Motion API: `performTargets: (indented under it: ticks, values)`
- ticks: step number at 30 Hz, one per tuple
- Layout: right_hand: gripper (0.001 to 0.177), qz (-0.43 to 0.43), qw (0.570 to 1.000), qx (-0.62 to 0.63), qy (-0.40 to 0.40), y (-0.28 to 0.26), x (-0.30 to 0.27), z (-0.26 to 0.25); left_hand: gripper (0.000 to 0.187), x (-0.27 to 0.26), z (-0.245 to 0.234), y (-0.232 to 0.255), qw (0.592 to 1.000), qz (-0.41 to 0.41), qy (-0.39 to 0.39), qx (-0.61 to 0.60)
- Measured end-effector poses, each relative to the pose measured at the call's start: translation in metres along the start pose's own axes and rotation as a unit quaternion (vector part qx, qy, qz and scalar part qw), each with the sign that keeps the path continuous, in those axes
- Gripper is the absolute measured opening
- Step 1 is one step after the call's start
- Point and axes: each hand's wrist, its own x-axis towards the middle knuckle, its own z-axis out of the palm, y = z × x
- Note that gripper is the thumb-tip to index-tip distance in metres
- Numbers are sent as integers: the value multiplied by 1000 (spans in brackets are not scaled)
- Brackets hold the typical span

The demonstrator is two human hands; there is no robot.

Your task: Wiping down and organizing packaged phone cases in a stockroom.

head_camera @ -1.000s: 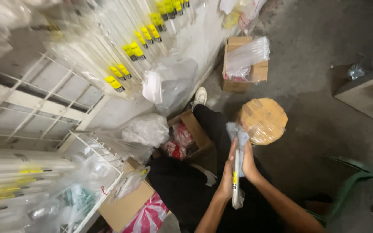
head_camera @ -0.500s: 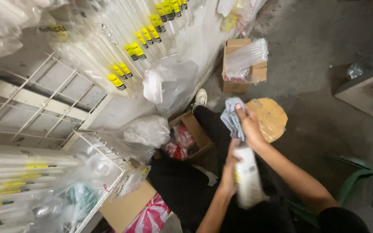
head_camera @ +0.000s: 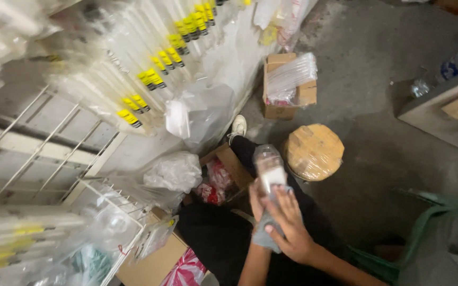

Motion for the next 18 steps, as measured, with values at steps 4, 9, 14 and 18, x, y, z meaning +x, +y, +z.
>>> performTargets:
  ticks: [4,9,14,18]
  values:
    - [66,69,996,-55,32,20,39,4,72,-55,57,70,965,-168,-109,-170]
    - [72,107,987,-76,91,19,42,15,102,-88,81,116,967,-190,-159,-53]
    - [61,-44,991,-97,83,41,27,30,71,-88,90,133,948,-275,-153,46]
    - [48,175,958,127,190,101,62,2,65,-98,114,163,932,-318,-145,92]
